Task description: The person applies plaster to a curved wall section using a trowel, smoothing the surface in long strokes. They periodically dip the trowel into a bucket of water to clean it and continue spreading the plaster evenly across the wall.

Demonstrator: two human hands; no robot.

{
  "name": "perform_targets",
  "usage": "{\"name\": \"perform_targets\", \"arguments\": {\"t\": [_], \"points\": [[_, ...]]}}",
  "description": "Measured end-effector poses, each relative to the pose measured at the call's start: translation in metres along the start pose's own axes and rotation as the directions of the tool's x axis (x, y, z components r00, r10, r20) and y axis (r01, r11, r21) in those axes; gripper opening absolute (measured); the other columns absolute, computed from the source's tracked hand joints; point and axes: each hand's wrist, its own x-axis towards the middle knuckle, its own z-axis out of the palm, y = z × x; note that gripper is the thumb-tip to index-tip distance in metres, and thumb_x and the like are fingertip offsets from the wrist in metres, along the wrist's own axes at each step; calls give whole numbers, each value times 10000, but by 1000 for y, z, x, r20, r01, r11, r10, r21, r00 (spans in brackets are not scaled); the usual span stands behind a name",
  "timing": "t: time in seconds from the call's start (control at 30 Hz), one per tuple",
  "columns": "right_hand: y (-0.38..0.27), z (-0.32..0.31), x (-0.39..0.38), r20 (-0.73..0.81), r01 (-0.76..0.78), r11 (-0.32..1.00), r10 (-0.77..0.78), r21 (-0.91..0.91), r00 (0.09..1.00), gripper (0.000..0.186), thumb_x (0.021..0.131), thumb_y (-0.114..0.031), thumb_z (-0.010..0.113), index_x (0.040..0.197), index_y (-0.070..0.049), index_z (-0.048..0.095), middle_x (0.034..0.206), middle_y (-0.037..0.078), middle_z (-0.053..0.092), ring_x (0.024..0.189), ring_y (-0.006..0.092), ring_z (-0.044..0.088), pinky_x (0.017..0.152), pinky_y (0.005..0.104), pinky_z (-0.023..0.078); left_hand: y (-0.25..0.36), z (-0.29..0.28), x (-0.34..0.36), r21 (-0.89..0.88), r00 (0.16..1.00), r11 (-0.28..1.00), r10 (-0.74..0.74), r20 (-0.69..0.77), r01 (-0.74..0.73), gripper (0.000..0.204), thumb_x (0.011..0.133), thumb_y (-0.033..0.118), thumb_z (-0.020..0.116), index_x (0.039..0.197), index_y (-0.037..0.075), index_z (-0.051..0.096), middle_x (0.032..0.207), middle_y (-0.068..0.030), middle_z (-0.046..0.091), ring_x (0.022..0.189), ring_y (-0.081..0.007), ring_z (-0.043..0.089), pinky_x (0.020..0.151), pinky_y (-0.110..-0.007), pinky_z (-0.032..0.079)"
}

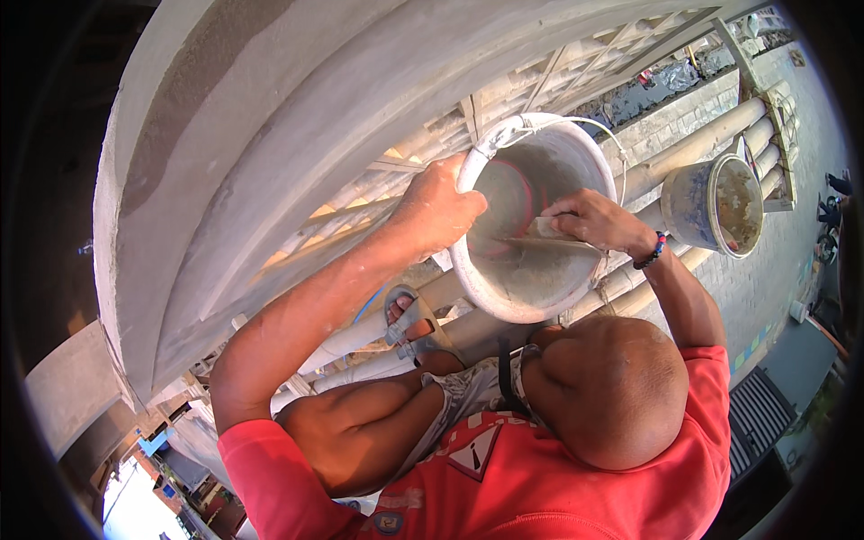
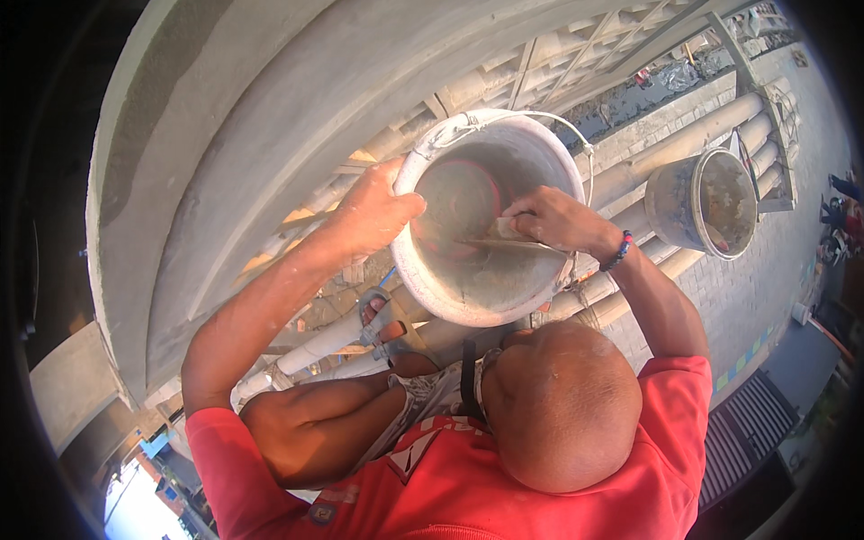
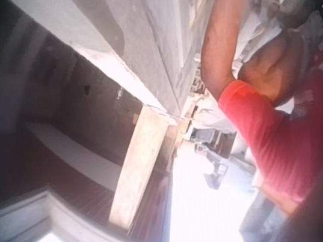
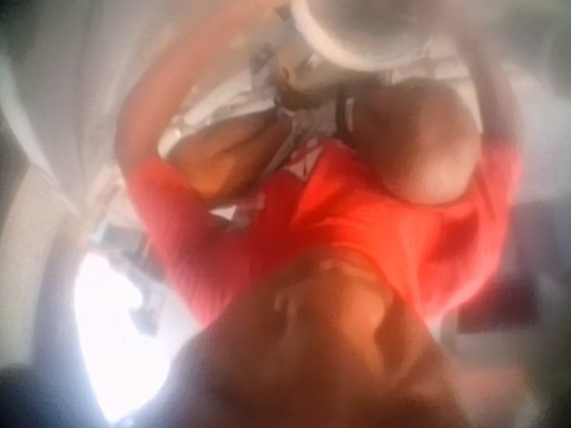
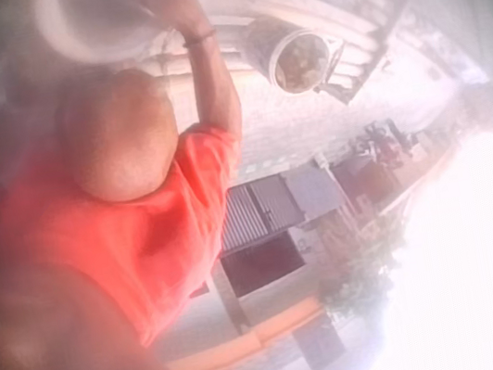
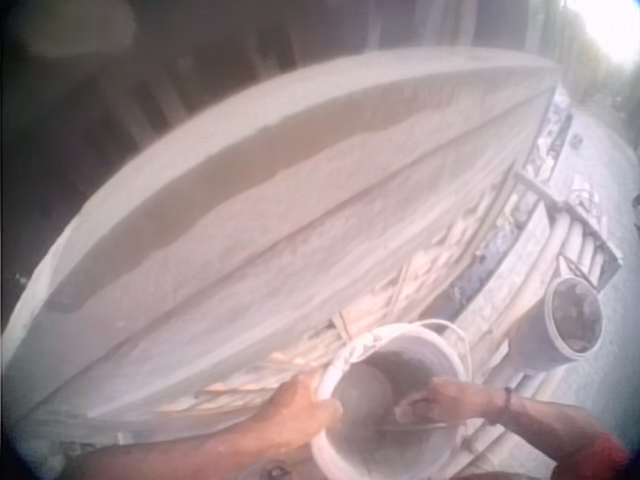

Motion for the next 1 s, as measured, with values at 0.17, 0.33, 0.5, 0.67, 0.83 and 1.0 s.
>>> {"name": "perform_targets", "arguments": {"t": [0.17, 0.33, 0.5, 0.67, 0.83, 1.0], "points": [[3, 1, -8, 36, -15, 1000, 15, -9, 999, 284, 884, -136, 600, 1100, 31, 678, 900, 194, 697, 798, 232, 656, 769, 347, 506, -4, 7, -3, -18, 999, 999, 31, -43, -32, 423, 797, 60, 558, 1210, -25, 582, 819, -158, 660, 665, -221, 648, 639, -378, 523], [0, 6, -20, 50, 25, 1000, -25, 14, 998, 288, 883, -128, 600, 1102, 46, 675, 898, 195, 698, 802, 226, 658, 763, 346, 506, -12, 11, -1, 9, 996, 997, 75, -43, -74, 400, 787, 70, 563, 1174, -23, 602, 780, -168, 657, 634, -242, 644, 627, -395, 516], [-4, 9, -24, 56, 19, 999, -21, 34, 998, 292, 858, -129, 556, 1073, 15, 692, 863, 228, 677, 792, 307, 670, 773, 378, 510, -16, 10, -2, -2, 994, 994, 108, -32, -108, 385, 784, 67, 561, 1154, -27, 611, 769, -164, 651, 638, -244, 630, 628, -401, 504], [-16, 8, -22, 70, 38, 999, -40, 27, 997, 290, 861, -132, 562, 1069, 24, 691, 850, 229, 676, 778, 311, 664, 766, 372, 512, -18, 8, -2, -4, 998, 998, 59, -29, -59, 354, 779, 68, 567, 1112, -40, 615, 761, -161, 642, 663, -233, 628, 637, -399, 500], [-5, 9, -33, -52, 65, 994, -60, 84, 997, 304, 893, -148, 565, 1115, 32, 669, 926, 193, 696, 840, 287, 658, 802, 364, 505, -4, 9, 0, 24, 999, 999, -25, 41, 24, 395, 769, 36, 553, 1150, -57, 599, 847, -145, 663, 737, -191, 633, 679, -348, 507], [-38, -54, -124, -425, 0, 979, 90, 206, 900, 294, 947, -157, 533, 1141, 16, 670, 947, 83, 701, 871, 143, 631, 803, 315, 502, -10, 4, 3, -112, 1000, 994, 11, 15, -9, 485, 764, -36, 511, 1246, -55, 560, 1018, -127, 666, 877, -173, 643, 771, -309, 517]]}}
